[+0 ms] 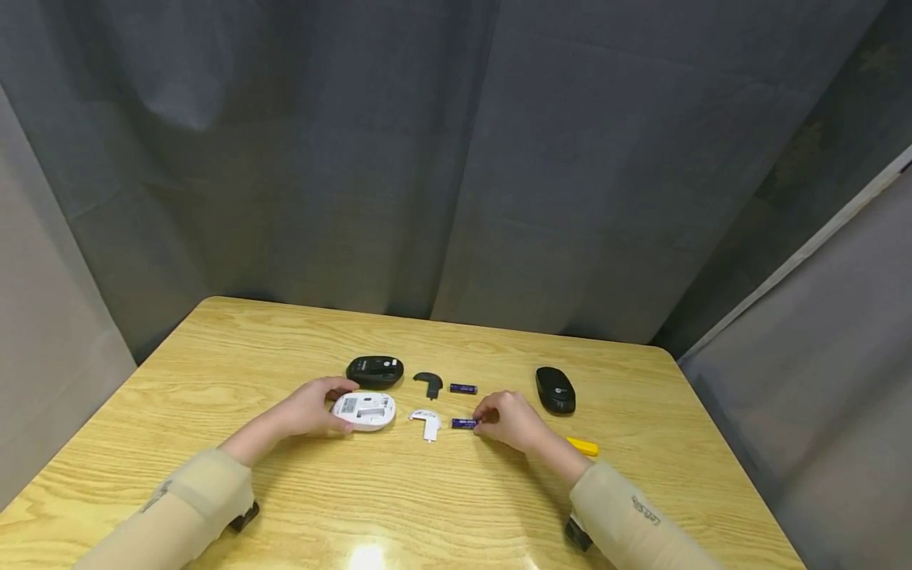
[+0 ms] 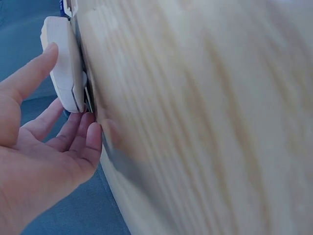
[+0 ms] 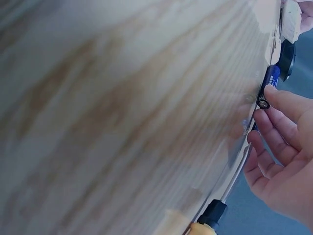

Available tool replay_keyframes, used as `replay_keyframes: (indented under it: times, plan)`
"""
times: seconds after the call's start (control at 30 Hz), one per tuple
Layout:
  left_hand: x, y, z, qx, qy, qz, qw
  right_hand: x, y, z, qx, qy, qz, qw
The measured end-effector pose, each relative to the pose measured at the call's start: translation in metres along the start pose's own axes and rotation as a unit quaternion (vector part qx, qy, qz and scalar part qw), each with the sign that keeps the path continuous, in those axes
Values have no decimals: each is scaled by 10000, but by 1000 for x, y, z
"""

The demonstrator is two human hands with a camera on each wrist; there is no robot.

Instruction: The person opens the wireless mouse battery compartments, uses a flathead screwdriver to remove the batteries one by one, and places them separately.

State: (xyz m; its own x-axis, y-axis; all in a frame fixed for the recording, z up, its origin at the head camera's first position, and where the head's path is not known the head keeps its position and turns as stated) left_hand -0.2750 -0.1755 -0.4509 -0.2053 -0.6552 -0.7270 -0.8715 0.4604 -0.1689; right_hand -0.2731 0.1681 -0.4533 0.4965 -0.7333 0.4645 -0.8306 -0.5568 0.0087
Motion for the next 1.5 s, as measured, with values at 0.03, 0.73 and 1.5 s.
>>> replay_keyframes:
  times: [0.03, 0.73, 1.5]
  plan:
    - [0, -1, 0, -12, -28, -27, 10000, 0, 0, 0, 7, 9, 3, 10000]
    - [-35, -23, -15, -228, -84, 317, 9992, 13, -21, -29, -62, 332, 296, 9990]
    - [-113, -9, 3, -972, -1329, 853, 9826, 1, -53, -106, -1092, 307, 205, 9933]
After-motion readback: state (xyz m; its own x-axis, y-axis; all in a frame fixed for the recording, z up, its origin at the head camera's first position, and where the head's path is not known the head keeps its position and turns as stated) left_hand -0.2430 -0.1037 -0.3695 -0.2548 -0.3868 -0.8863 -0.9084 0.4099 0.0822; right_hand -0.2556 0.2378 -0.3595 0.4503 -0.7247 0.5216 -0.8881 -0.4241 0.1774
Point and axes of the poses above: each hand's wrist, its own y-axis towards the middle knuckle, its own z-axis out of the palm, x = y × z, the point moved 2 cm from there along y, towards the middle knuckle, and after that the axes turned 9 degrees about x, right-handed, at the moved point
